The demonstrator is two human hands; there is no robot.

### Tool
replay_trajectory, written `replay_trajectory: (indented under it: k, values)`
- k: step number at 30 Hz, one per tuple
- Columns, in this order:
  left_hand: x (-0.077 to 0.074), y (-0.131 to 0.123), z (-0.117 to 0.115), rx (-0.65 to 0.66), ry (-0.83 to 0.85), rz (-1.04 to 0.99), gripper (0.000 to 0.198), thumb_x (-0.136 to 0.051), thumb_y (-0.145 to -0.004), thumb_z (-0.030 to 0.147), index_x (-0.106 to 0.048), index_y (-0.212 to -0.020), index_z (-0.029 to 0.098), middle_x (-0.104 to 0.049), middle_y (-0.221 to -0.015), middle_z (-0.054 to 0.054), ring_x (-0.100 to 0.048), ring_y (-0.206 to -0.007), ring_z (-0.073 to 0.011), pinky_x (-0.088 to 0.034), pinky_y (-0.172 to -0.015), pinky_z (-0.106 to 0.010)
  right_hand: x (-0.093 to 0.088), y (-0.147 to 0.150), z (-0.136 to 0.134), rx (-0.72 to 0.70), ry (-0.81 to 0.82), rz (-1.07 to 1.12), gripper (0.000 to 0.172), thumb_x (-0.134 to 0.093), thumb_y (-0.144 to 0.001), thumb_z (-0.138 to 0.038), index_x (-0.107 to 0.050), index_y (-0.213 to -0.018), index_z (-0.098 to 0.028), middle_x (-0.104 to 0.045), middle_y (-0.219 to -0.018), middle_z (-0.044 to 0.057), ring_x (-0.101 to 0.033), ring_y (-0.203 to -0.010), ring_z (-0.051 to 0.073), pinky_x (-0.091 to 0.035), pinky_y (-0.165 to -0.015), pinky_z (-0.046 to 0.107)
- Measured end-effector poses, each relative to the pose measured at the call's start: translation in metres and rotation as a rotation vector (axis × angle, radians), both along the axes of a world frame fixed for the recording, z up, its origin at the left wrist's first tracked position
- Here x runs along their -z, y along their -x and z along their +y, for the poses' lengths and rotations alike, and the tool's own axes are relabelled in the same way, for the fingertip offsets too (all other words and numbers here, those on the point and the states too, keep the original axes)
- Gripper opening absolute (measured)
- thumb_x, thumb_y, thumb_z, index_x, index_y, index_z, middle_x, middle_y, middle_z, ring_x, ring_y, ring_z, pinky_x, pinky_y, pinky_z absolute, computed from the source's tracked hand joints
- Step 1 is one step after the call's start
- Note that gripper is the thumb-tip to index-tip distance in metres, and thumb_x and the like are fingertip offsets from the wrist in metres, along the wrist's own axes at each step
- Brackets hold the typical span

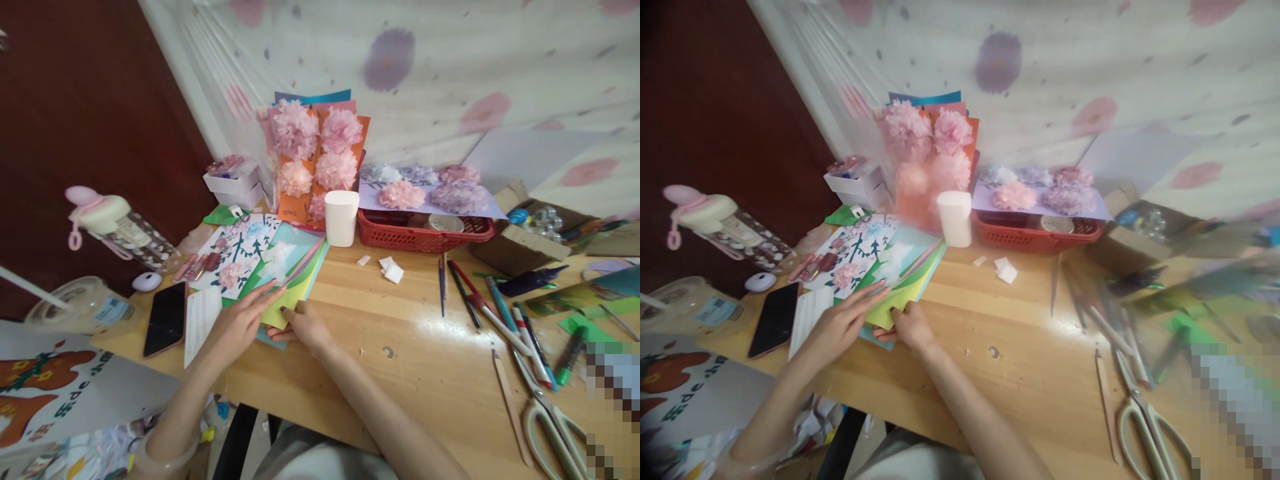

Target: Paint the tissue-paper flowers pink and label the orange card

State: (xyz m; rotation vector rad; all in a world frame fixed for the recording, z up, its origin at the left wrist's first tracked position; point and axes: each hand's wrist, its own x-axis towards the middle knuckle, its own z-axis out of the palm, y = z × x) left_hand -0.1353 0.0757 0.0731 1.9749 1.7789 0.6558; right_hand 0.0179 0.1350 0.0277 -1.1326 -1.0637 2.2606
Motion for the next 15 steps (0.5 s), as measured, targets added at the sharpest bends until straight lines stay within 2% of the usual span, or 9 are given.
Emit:
replay_trajectory:
  k: [1,3,4,5,9,15]
  values:
    - [0.003,-0.005,0.000,0.005,-0.006,-0.003,0.058,-0.037,-0.092,0.021,-0.044,-0.149,0.028,-0.047,-0.154,-0.003,-0.047,-0.140,-0.0209,-0.037,-0.116,-0.039,-0.001,0.001,0.000,0.007,-0.008,-0.009,0.010,-0.050,-0.097,-0.021,-0.057,-0.091,-0.017,-0.073,-0.073,0.006,-0.074,-0.068,0.017,-0.062,-0.066,0.026]
    - [0.011,-0.013,0.001,-0.006,-0.003,-0.016,0.072,-0.037,-0.089,0.015,-0.019,-0.159,0.024,-0.049,-0.153,-0.006,-0.051,-0.136,-0.0189,-0.045,-0.111,-0.037,-0.004,0.003,0.000,0.012,-0.025,-0.029,0.007,-0.049,-0.097,-0.018,-0.056,-0.096,-0.017,-0.073,-0.072,0.004,-0.074,-0.065,0.017,-0.062,-0.064,0.026]
    - [0.015,-0.015,0.003,-0.010,0.002,-0.021,0.076,-0.036,-0.088,0.013,-0.012,-0.160,0.023,-0.051,-0.151,-0.008,-0.055,-0.133,-0.0181,-0.049,-0.107,-0.036,-0.006,0.004,0.000,0.010,-0.031,-0.041,0.009,-0.047,-0.097,-0.015,-0.056,-0.097,-0.016,-0.072,-0.071,0.004,-0.074,-0.063,0.017,-0.061,-0.062,0.026]
    - [0.019,-0.017,0.005,-0.007,0.009,-0.021,0.077,-0.034,-0.087,0.010,-0.012,-0.160,0.022,-0.053,-0.149,-0.008,-0.057,-0.130,-0.0175,-0.051,-0.105,-0.035,-0.007,0.004,0.000,0.006,-0.037,-0.054,0.011,-0.044,-0.097,-0.013,-0.055,-0.098,-0.016,-0.072,-0.068,0.004,-0.073,-0.060,0.017,-0.060,-0.059,0.026]
    - [0.031,-0.012,0.013,0.034,0.011,0.007,0.074,-0.032,-0.077,0.002,-0.048,-0.147,0.021,-0.053,-0.149,-0.004,-0.049,-0.138,-0.0180,-0.039,-0.116,-0.038,-0.014,0.003,-0.002,-0.008,-0.054,-0.090,0.022,-0.033,-0.098,-0.005,-0.053,-0.094,-0.013,-0.069,-0.059,0.006,-0.069,-0.050,0.016,-0.057,-0.052,0.023]
    - [0.036,-0.007,0.016,0.015,-0.005,0.013,0.078,-0.033,-0.072,0.002,-0.047,-0.147,0.020,-0.051,-0.151,-0.004,-0.048,-0.139,-0.0182,-0.037,-0.117,-0.040,-0.019,-0.008,-0.017,-0.047,-0.065,-0.045,0.027,-0.031,-0.098,-0.006,-0.054,-0.087,-0.014,-0.069,-0.057,0.007,-0.068,-0.048,0.016,-0.057,-0.052,0.024]
